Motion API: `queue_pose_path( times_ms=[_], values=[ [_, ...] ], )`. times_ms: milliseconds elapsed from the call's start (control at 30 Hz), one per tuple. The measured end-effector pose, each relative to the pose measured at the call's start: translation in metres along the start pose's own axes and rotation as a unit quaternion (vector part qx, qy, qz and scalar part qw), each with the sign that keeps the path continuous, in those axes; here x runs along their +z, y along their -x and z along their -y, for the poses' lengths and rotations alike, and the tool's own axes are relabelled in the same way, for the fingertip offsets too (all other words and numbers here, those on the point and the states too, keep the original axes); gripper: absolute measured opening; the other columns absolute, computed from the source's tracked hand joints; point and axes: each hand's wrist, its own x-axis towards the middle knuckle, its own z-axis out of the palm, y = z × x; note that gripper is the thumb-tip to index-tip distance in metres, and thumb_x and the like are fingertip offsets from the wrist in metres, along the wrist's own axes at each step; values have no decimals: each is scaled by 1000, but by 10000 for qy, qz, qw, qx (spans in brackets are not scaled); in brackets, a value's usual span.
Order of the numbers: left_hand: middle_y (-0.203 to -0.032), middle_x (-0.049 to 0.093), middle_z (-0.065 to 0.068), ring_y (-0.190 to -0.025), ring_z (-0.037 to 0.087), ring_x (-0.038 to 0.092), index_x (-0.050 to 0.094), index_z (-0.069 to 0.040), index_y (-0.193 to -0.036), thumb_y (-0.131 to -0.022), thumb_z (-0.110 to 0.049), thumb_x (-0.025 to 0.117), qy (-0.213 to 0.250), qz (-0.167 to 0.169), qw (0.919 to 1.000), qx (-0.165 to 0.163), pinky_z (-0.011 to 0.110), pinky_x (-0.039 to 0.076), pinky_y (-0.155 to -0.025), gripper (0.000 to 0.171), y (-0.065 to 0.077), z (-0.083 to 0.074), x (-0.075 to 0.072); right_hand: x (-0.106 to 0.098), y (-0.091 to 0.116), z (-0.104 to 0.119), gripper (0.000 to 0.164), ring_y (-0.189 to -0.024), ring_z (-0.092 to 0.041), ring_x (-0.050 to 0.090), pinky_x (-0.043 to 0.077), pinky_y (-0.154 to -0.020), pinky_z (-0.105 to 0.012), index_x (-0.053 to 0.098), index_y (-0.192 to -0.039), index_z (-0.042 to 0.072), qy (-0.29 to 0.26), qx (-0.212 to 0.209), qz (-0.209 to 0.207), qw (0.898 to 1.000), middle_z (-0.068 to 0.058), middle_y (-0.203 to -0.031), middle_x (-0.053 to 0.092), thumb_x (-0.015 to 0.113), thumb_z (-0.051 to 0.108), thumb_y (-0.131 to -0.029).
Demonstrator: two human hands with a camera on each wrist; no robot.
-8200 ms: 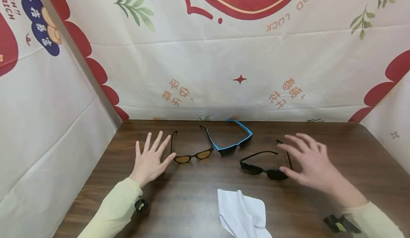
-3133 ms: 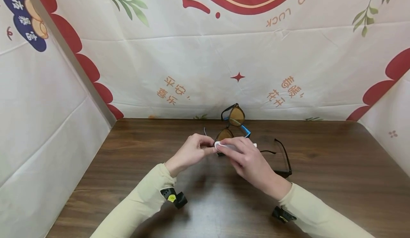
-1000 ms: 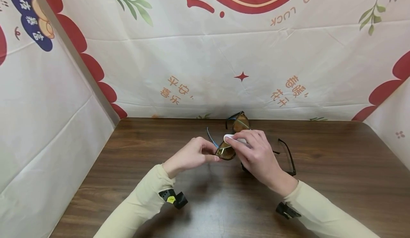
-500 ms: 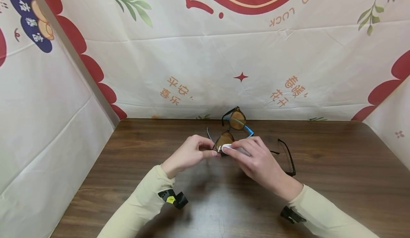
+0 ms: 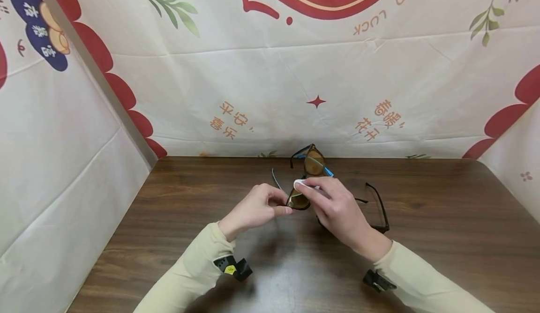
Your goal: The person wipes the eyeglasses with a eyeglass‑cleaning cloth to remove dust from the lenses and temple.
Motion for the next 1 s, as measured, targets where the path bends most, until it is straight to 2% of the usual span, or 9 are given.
queue_pose_path(
  times_ms=[133,333,567,733,867,1000],
  values=[
    [-72,65,-1,-65,5,51,71,-2,-81,-86,-4,68,-148,-168,9997,64,21,42,-61,6,0,2,4,5,3,9,30,-88,-26,61,50,-70,-38,70,-113,3,-187,-168,3,9997,-12,-103,64,43,10,-102],
    [-73,63,-5,-67,8,52,71,-5,-83,-88,-4,66,-67,-395,9992,58,21,42,-61,7,1,2,5,1,9,13,30,-85,-24,61,47,-70,-38,71,-112,4,-238,-431,148,9987,-10,-103,64,43,10,-102],
    [-73,63,-5,-68,4,52,71,-4,-84,-87,-7,69,-59,-416,9990,165,23,43,-66,5,-1,0,7,-13,7,0,31,-84,-25,62,46,-71,-42,72,-110,6,13,-249,192,9995,-10,-102,65,43,14,-103],
    [-73,64,-5,-68,3,52,71,-4,-83,-87,-7,70,-54,-337,9993,137,21,42,-65,4,-3,-4,12,-15,-1,-3,31,-88,-26,63,47,-71,-43,71,-112,6,21,-59,93,9999,-12,-104,65,42,15,-103],
    [-75,65,-5,-70,2,53,71,-5,-85,-86,-6,70,-60,-389,9991,154,21,43,-67,3,-6,-4,13,-10,-6,0,30,-89,-26,62,48,-71,-43,71,-111,5,-61,-193,99,9997,-11,-104,64,43,12,-102],
    [-80,68,-4,-73,3,56,73,-6,-89,-87,-7,69,90,-523,9986,27,24,47,-70,4,-7,-3,13,-7,-5,4,28,-87,-27,62,47,-69,-41,71,-108,4,-159,-420,100,9989,-11,-103,64,45,12,-102]
  ],
)
